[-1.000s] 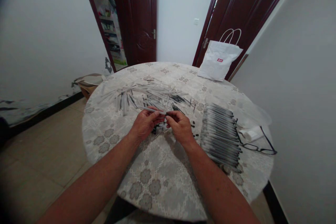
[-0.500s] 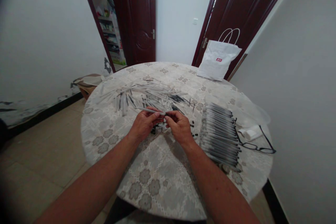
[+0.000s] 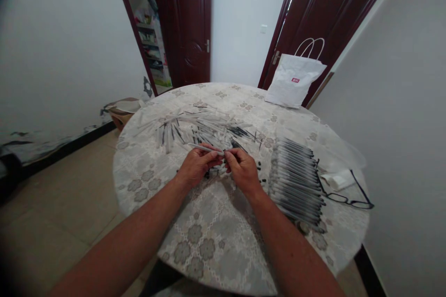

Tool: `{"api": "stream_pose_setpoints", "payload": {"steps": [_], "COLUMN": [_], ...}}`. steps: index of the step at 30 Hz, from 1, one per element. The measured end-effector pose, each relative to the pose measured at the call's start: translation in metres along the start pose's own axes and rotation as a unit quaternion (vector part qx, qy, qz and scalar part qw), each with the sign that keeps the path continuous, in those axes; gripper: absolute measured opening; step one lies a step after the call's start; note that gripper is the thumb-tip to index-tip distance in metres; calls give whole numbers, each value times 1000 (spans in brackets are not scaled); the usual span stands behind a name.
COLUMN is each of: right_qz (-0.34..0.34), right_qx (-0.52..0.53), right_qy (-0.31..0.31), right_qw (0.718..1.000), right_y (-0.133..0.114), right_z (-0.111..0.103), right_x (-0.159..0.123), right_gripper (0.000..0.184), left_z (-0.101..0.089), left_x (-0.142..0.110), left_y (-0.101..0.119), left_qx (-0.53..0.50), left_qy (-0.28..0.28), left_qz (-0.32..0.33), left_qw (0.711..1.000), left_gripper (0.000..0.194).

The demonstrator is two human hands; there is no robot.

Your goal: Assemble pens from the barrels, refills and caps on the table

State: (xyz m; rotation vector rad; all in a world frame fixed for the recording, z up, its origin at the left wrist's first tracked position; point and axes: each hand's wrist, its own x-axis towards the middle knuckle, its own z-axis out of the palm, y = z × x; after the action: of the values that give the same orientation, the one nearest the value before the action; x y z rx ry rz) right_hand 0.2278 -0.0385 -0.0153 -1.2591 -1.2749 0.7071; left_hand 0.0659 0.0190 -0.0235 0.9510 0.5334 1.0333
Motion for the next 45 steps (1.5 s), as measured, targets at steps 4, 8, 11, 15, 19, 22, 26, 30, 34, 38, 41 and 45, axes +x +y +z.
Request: {"api": "stream_pose_setpoints", "payload": {"steps": [4, 8, 11, 15, 19, 22, 26, 30, 34, 38, 41, 45], "right_qz": [-27, -78, -113, -67, -38, -43, -71, -66, -30, -59, -79, -53], "right_qx": [-9, -55, -82, -95, -117, -109, -124, -161, -108, -117, -169, -152], "right_qy": [-9, 8, 20, -4, -34, -20, -1, -31, -25, -9, -16, -35], "right_qw": [1000, 995, 990, 993, 992, 993, 990, 984, 993, 991, 982, 986], "right_y": [3, 5, 4, 2, 2, 2, 0, -1, 2, 0, -3, -2], "right_z": [1, 2, 1, 0, -1, -1, 1, 2, 2, 2, 2, 3], "right_x": [-3, -5, -5, -5, -7, -9, -9, -8, -9, -9, -9, -9], "right_gripper": [28, 21, 19, 27, 44, 33, 27, 29, 42, 24, 22, 43], "left_z": [2, 3, 4, 3, 3, 3, 3, 3, 3, 1, 0, 1], "left_x": [-1, -1, -2, -2, -3, -3, -3, -3, -3, -2, -2, -3], "left_y": [1, 3, 4, 5, 4, 4, 6, 6, 3, 0, 0, 1], "left_qx": [-10, -17, -24, -16, 6, 0, 6, 15, 24, 20, 34, 38], "left_qy": [9, 16, 20, 15, -2, 10, 19, 10, 21, 33, 24, 15], "left_qz": [7, 2, -2, -3, 0, 5, 4, -6, -5, 11, 16, 4], "left_qw": [1000, 1000, 1000, 1000, 1000, 1000, 1000, 1000, 999, 999, 999, 999], "left_gripper": [29, 29, 30, 32, 30, 31, 31, 32, 33, 33, 33, 35]}}
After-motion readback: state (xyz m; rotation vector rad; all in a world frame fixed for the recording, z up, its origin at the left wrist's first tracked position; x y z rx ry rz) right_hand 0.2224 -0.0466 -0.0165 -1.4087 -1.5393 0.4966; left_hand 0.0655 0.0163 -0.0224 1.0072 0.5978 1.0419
